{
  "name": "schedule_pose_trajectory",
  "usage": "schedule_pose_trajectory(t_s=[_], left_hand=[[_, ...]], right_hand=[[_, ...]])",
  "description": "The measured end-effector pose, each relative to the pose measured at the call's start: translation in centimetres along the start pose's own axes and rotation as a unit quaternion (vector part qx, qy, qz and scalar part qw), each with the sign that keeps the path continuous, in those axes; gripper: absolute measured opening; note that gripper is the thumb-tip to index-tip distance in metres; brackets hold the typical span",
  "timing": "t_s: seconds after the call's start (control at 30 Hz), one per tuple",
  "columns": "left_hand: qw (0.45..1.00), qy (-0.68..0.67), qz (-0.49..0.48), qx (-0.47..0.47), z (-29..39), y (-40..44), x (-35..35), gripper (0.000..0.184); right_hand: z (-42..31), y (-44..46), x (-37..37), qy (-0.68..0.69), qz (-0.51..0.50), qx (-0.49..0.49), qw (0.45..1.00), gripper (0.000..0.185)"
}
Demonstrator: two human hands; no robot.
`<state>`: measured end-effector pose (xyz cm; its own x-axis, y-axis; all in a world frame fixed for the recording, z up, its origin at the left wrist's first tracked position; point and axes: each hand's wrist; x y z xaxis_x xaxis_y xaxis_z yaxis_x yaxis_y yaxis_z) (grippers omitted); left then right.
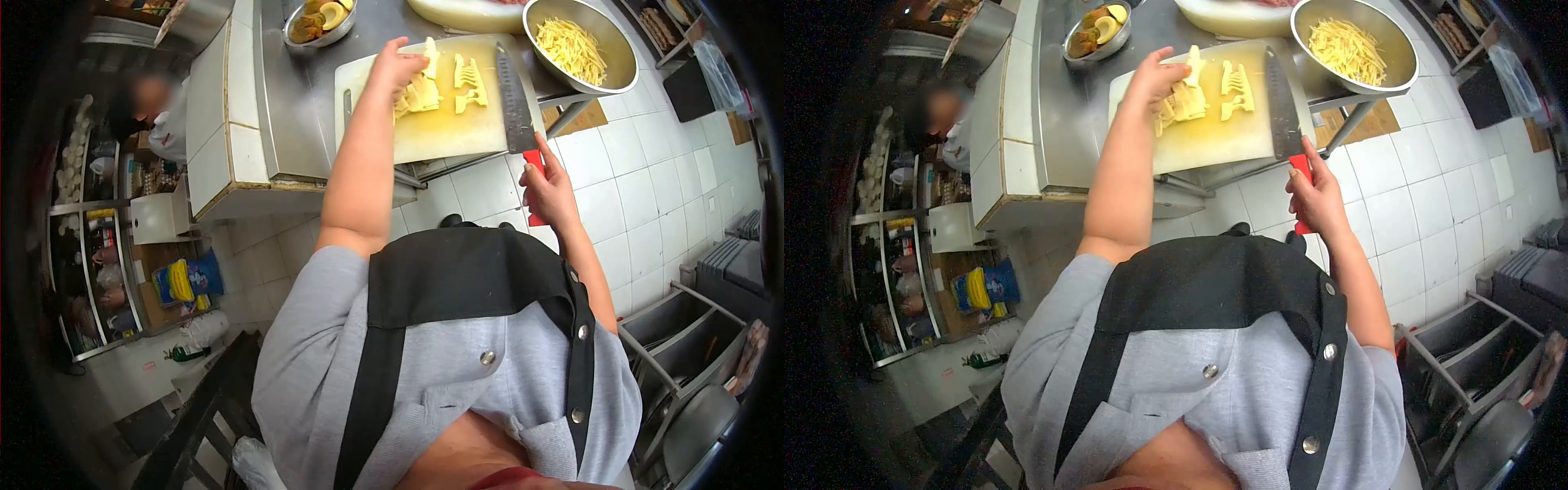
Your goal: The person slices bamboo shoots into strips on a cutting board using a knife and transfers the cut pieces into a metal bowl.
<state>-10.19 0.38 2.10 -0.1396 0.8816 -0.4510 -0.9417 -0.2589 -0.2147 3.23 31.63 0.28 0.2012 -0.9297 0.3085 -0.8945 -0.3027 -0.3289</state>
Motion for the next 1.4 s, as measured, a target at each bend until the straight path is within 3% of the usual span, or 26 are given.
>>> schedule_pose_trajectory(t_s=[0.03, 0.2, 0.33, 0.43, 0.5, 0.6, 0.73, 0.8, 0.87, 1.07, 1.17, 1.23, 1.27, 1.33, 1.4], left_hand=[[0.998, -0.066, -0.014, -0.009, -0.4, -0.2, -1.4, 0.075], [0.996, -0.047, 0.077, 0.000, -2.5, -3.5, -6.0, 0.065], [0.990, 0.053, 0.129, 0.014, -7.4, -2.5, -5.7, 0.051], [0.983, 0.159, 0.064, -0.060, -8.9, -2.3, -4.4, 0.048], [0.948, 0.282, 0.143, -0.044, -9.2, -2.3, -4.0, 0.044], [0.922, 0.362, 0.109, -0.080, -5.6, -4.3, -4.8, 0.046], [0.944, 0.320, 0.046, -0.070, -5.6, -4.7, -4.4, 0.054], [0.886, 0.460, 0.027, 0.056, -4.7, -7.0, -3.7, 0.066], [0.892, 0.441, 0.008, 0.100, -6.4, -6.4, -3.8, 0.066], [0.926, 0.349, -0.011, 0.144, -7.6, -5.7, -5.6, 0.038], [0.955, 0.288, 0.030, 0.070, -7.9, -5.7, -5.8, 0.027], [0.971, 0.178, 0.131, 0.086, -8.7, -5.4, -5.9, 0.024], [0.972, 0.177, 0.131, 0.086, -9.0, -5.1, -5.9, 0.024], [0.981, -0.163, 0.098, -0.034, -9.0, -5.0, -5.7, 0.026], [0.975, -0.199, 0.096, -0.036, -9.2, -5.1, -5.9, 0.025]], right_hand=[[-0.2, 0.1, -0.1, -0.006, 0.006, 0.007, 1.000, 0.061], [-0.6, 0.7, -0.5, -0.023, -0.001, 0.019, 1.000, 0.061], [-0.4, 1.2, -0.7, -0.030, -0.003, 0.021, 0.999, 0.062], [-0.5, 1.5, -0.8, -0.037, -0.006, 0.027, 0.999, 0.061], [-0.2, 1.7, -1.0, -0.039, -0.007, 0.021, 0.999, 0.061], [-0.3, 1.7, -1.1, -0.049, -0.008, 0.015, 0.999, 0.062], [-0.5, 1.4, -0.6, -0.054, -0.003, 0.011, 0.998, 0.062], [0.0, 1.7, -0.8, -0.059, 0.000, 0.003, 0.998, 0.062], [0.2, 1.9, -1.0, -0.066, -0.001, -0.002, 0.998, 0.062], [-0.1, 1.6, -0.7, -0.058, -0.003, -0.004, 0.998, 0.063], [-0.3, 1.6, -0.6, -0.059, -0.005, 0.004, 0.998, 0.062], [-0.2, 1.7, -0.6, -0.054, -0.008, 0.004, 0.999, 0.062], [-0.2, 1.7, -0.6, -0.056, -0.008, 0.004, 0.998, 0.062], [-0.2, 1.8, -0.6, -0.053, -0.002, 0.008, 0.999, 0.062], [-0.4, 1.6, -0.5, -0.054, 0.000, 0.009, 0.998, 0.061]])
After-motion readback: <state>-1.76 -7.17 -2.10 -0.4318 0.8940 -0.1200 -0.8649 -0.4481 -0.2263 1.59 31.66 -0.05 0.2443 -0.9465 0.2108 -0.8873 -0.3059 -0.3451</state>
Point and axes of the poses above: each hand's wrist, its own y-axis towards the middle knuckle, its own x-axis out of the palm, z = x × y, and after that the axes turned 12 degrees about y, right-handed
